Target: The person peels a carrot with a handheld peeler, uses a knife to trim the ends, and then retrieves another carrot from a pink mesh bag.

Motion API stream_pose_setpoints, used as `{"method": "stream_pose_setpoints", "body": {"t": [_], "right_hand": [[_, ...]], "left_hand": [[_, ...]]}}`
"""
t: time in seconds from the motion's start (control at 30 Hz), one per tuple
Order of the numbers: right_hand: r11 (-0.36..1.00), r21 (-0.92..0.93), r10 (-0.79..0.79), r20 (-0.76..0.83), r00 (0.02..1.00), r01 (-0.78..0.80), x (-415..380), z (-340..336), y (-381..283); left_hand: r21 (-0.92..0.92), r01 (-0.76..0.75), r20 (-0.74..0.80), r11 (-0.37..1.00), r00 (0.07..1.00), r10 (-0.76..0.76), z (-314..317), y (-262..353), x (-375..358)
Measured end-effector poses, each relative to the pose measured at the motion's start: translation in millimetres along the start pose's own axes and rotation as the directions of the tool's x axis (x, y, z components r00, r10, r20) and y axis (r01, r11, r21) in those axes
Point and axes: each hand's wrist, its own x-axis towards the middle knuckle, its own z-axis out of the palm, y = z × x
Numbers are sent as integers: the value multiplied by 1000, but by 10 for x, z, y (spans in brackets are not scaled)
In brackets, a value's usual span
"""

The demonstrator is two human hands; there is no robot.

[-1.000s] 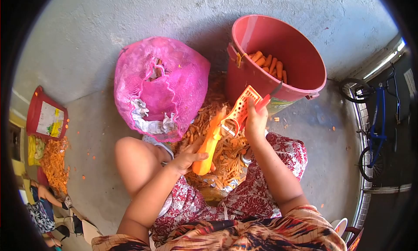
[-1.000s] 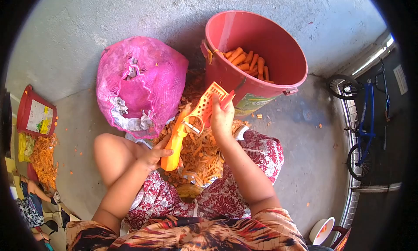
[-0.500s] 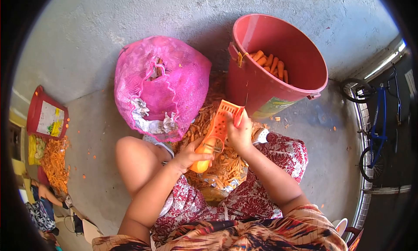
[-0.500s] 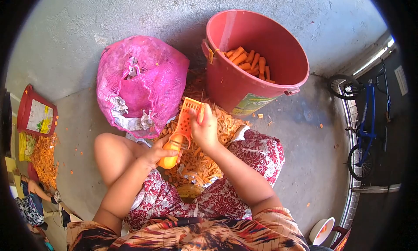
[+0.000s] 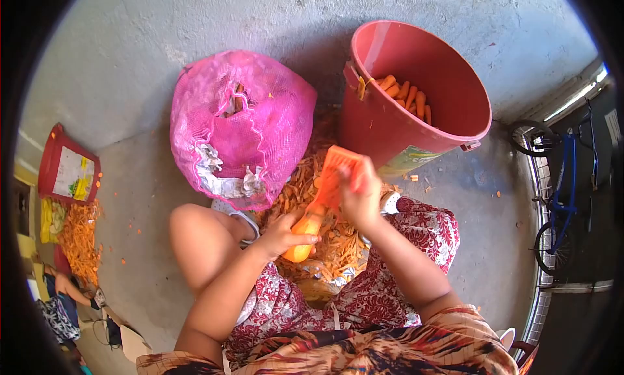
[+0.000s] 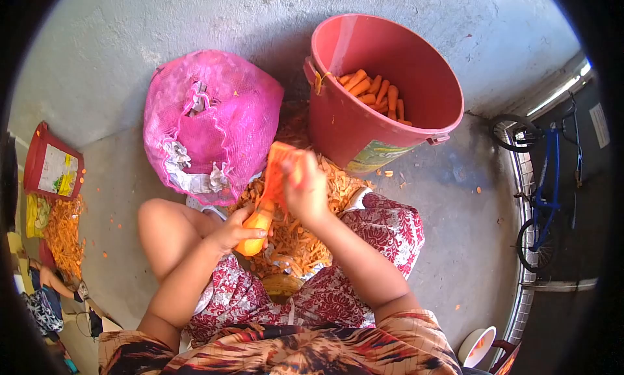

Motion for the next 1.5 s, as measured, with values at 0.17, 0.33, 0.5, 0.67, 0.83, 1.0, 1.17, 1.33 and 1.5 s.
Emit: {"method": "stream_pose_setpoints", "body": {"t": [0.17, 0.33, 0.5, 0.67, 0.83, 1.0, 1.17, 1.33, 1.5], "right_hand": [[958, -7, 282, -167, 945, -287, 326, -68, 513], [855, 381, 470, -276, 839, -353, 501, -250, 515], [984, 175, 1, -32, 999, 5, -2, -7, 63], [963, 170, 248, -258, 934, -208, 270, -86, 267], [870, 404, 427, -328, 843, -283, 497, -391, 309], [981, 195, 1, -99, 995, 19, -146, -48, 131], [942, 177, 335, -443, 832, -285, 470, -232, 626], [959, 216, 256, -378, 890, -184, 428, -214, 509], [876, 360, 432, -291, 854, -321, 332, -168, 475]], "left_hand": [[3, -20, 35, 1000, 999, 20, 2, -5, -23], [-67, 13, 135, 998, 991, -4, -22, 42, -56], [-155, 40, 157, 987, 987, -16, 39, 29, -21], [-373, 124, 304, 919, 953, -5, -28, 25, -58], [-394, 101, 389, 913, 919, 66, -33, 36, -81], [-507, 186, 455, 841, 887, 78, -23, -52, -28], [-545, 220, 499, 809, 861, 102, -9, -71, -27], [-550, 120, 413, 827, 899, 144, -16, -57, 1], [-518, 46, 345, 854, 925, 159, -30, -35, 50]]}}
